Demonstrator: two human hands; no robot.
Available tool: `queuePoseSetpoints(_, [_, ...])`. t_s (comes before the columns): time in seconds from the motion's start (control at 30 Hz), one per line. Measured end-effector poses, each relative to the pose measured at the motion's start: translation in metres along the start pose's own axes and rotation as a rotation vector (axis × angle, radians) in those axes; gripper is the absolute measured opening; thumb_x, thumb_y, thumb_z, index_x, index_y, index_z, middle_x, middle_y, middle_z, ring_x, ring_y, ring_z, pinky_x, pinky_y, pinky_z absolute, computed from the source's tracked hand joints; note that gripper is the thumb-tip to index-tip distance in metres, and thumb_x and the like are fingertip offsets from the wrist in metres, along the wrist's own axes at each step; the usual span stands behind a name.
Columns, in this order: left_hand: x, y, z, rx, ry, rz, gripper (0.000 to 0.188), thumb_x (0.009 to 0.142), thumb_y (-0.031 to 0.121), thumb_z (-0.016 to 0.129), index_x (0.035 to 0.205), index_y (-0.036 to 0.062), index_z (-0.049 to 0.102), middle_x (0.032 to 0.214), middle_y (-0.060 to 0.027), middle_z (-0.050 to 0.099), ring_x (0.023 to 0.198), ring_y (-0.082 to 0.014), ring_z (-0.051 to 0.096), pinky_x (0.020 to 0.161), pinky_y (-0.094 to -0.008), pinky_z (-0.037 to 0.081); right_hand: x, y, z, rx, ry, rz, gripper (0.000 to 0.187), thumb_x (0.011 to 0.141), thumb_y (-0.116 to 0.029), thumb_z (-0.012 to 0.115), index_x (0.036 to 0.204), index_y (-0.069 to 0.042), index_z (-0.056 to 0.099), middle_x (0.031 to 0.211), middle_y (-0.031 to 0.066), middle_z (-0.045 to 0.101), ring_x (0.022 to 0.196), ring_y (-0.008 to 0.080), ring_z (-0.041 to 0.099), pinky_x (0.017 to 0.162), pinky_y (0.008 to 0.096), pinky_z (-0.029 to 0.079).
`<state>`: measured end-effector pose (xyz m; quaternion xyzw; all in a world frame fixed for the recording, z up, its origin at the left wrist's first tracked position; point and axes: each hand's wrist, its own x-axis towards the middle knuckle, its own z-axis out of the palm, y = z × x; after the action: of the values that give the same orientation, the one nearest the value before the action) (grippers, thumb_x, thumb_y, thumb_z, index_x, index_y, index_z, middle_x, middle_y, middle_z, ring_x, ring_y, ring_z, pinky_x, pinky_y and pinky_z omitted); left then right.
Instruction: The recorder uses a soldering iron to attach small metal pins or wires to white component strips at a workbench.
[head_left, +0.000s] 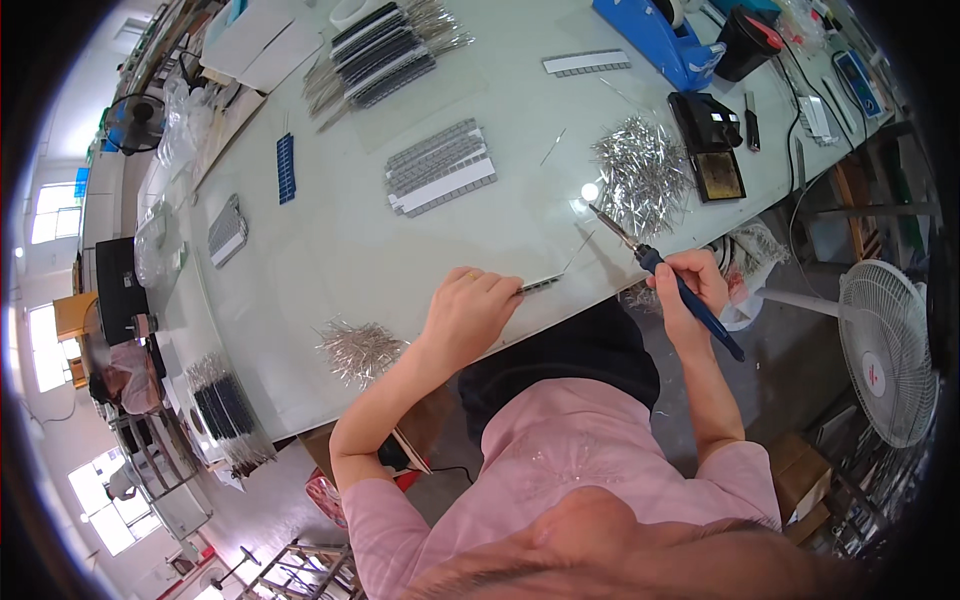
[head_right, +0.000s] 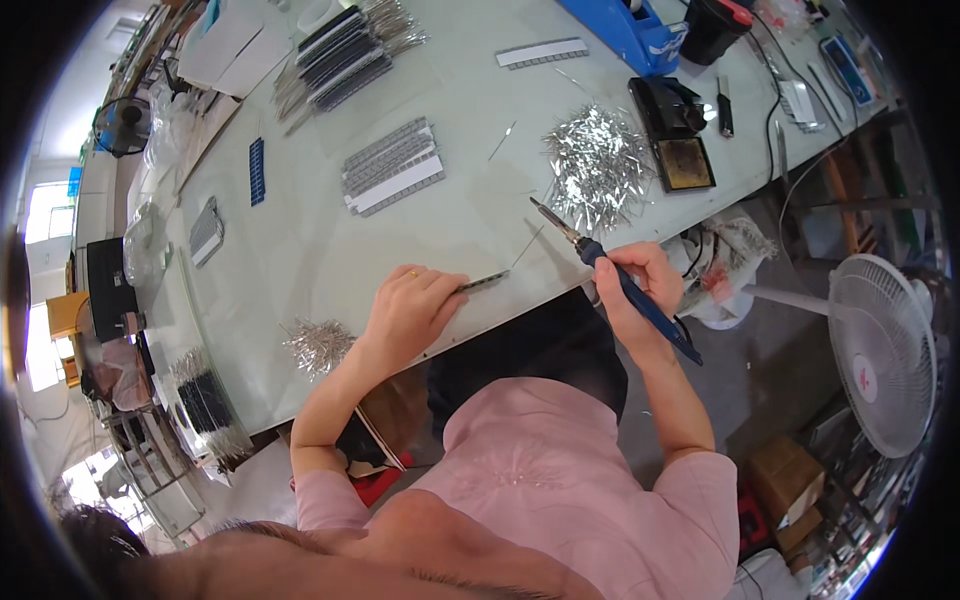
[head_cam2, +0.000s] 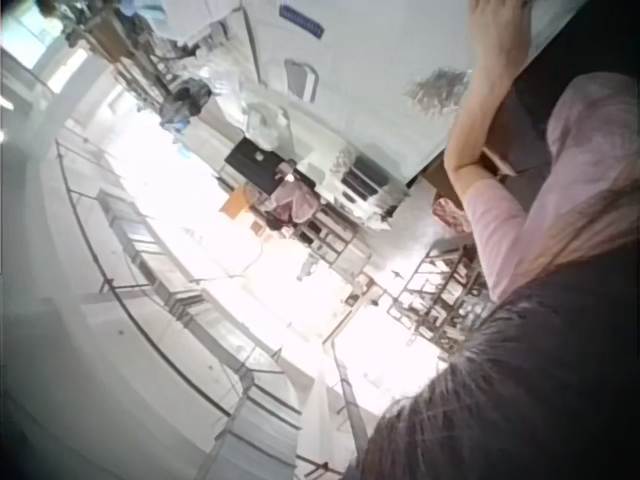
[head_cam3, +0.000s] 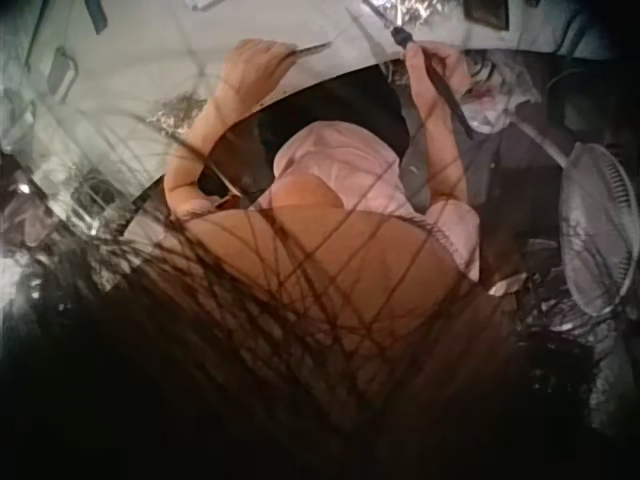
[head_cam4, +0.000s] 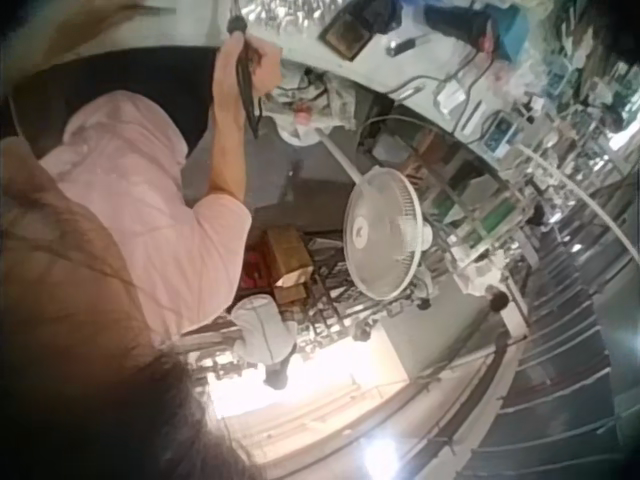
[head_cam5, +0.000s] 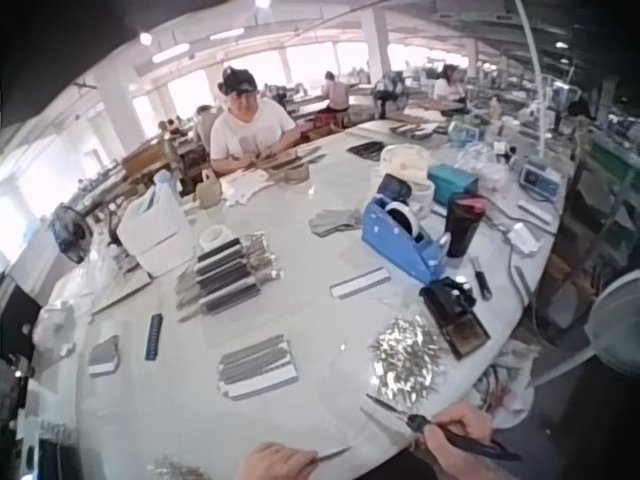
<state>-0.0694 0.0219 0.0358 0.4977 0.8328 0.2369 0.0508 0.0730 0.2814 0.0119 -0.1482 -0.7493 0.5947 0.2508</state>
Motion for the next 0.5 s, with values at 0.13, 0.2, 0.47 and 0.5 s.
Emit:
queuePoseSetpoints(0.13, [0.008, -0.003, -0.006, -0.015, -0.037, -0.053, 0.015, 0.086, 0.016, 0.069, 0.099, 0.0089, 0.068, 0.086, -0.0079, 0.069, 0.080, -0.0285, 0.065, 0.083, -0.0395, 0.050, 0.001, 0.005, -0.003, 0.021, 0.002, 0.008, 0.011, 0.091, 0.005, 0.061, 0.096, 0.000, 0.053, 0.090, 0.0070, 0.061, 0.073, 0.0116, 0.065, 0.067, 0.0232, 0.053])
queuePoseSetpoints(0.2, [0.009, -0.004, -0.008, -0.008, -0.050, -0.067, 0.014, 0.087, 0.016, 0.068, 0.098, 0.0089, 0.068, 0.086, -0.0080, 0.069, 0.081, -0.0285, 0.065, 0.082, -0.0395, 0.050, 0.000, 0.005, -0.001, 0.037, -0.003, 0.026, 0.011, 0.091, 0.005, 0.061, 0.097, 0.000, 0.053, 0.090, 0.0069, 0.061, 0.074, 0.0115, 0.065, 0.068, 0.0234, 0.053])
queuePoseSetpoints(0.47, [0.006, -0.005, -0.009, 0.072, 0.061, -0.084, 0.009, 0.083, 0.016, 0.072, 0.085, 0.0095, 0.065, 0.075, -0.0042, 0.064, 0.075, -0.0250, 0.063, 0.072, -0.0366, 0.047, 0.001, -0.004, 0.037, 0.082, 0.042, 0.037, 0.017, 0.087, -0.009, 0.072, 0.095, 0.000, 0.061, 0.081, 0.0041, 0.065, 0.072, 0.0084, 0.059, 0.068, 0.0237, 0.049])
queuePoseSetpoints(0.5, [0.006, -0.005, -0.008, 0.074, 0.061, -0.083, 0.009, 0.083, 0.016, 0.072, 0.085, 0.0095, 0.065, 0.075, -0.0042, 0.064, 0.075, -0.0250, 0.063, 0.072, -0.0366, 0.047, 0.001, -0.001, 0.038, 0.071, 0.047, 0.022, 0.016, 0.087, -0.009, 0.072, 0.094, 0.001, 0.061, 0.081, 0.0048, 0.065, 0.073, 0.0096, 0.059, 0.070, 0.0244, 0.049])
